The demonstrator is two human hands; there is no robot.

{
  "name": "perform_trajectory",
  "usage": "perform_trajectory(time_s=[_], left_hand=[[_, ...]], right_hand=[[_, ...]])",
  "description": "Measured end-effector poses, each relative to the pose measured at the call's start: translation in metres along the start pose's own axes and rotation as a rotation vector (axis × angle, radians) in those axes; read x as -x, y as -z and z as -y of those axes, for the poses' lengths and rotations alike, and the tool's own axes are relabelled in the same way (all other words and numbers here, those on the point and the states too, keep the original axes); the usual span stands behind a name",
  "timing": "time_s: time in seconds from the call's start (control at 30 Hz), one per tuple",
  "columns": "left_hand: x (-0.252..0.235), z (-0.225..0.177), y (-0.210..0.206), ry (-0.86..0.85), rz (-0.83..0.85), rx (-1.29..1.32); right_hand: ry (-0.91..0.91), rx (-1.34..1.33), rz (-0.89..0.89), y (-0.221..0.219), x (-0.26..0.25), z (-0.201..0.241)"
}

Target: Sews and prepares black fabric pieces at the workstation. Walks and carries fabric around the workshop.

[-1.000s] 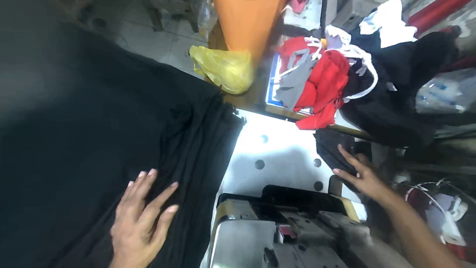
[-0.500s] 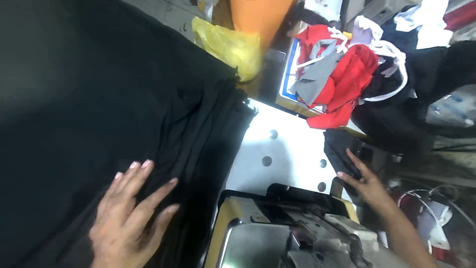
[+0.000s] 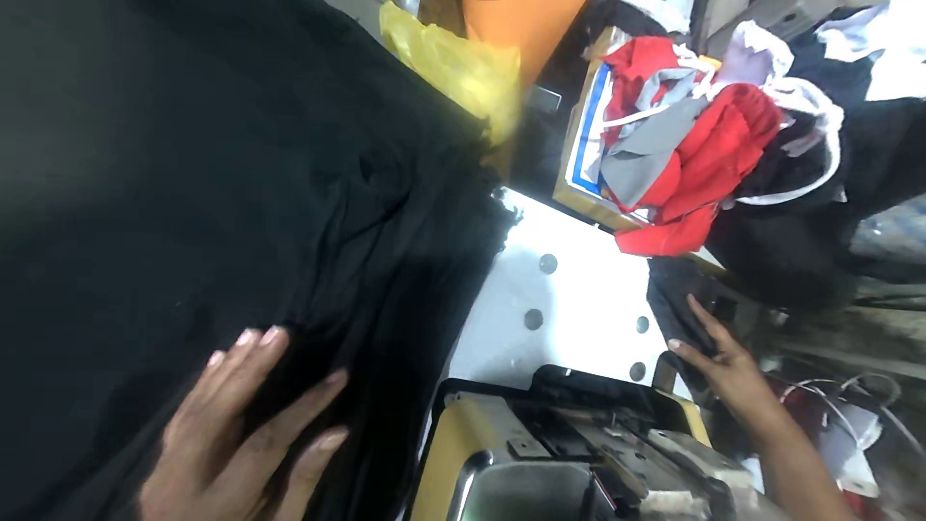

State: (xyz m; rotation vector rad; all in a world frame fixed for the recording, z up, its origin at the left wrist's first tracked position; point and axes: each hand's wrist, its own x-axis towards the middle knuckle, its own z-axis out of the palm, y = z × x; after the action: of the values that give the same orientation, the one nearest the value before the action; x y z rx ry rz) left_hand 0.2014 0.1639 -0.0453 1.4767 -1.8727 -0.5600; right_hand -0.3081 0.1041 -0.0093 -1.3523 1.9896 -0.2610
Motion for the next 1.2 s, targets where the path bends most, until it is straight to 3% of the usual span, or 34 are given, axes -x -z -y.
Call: perform_trajectory(time_s=[0.1,0.17,0.27,0.33,0.37,0.43,0.53,0.63,0.77,0.9,1.03,1.2], left_hand=[[0.003,0.002,0.001,0.0,0.013,0.009],[0.003,0.003,0.002,0.0,0.021,0.013],[0.004,0.004,0.002,0.018,0.031,0.031],[0.005,0.003,0.003,0.036,0.039,0.031],[0.006,0.003,0.003,0.043,0.04,0.034],[0.007,0.003,0.003,0.051,0.038,0.045],[0.006,0.002,0.002,0.047,0.04,0.035],[0.005,0.003,0.002,0.036,0.041,0.03],[0.004,0.004,0.003,0.018,0.043,0.018],[0.002,0.004,0.003,0.014,0.038,0.01],[0.002,0.003,0.003,0.013,0.036,0.006],[0.003,0.004,0.003,0.019,0.033,0.013]], right_hand=[[-0.026,0.056,0.001,0.0,0.001,0.005],[-0.016,0.29,-0.022,0.0,0.005,0.013],[0.193,0.664,-0.15,0.004,0.02,0.029],[0.351,0.609,-0.222,0.008,0.036,0.039],[0.378,0.472,-0.173,0.009,0.045,0.044],[0.283,0.171,0.158,0.01,0.059,0.054],[0.096,0.219,0.635,0.012,0.053,0.066],[-0.023,0.298,0.845,0.01,0.034,0.074],[-0.107,0.406,0.965,-0.006,0.02,0.087],[-0.153,0.529,0.995,-0.015,0.015,0.101],[-0.157,0.44,0.933,-0.001,0.017,0.088],[-0.157,-0.118,0.689,0.029,0.035,0.057]])
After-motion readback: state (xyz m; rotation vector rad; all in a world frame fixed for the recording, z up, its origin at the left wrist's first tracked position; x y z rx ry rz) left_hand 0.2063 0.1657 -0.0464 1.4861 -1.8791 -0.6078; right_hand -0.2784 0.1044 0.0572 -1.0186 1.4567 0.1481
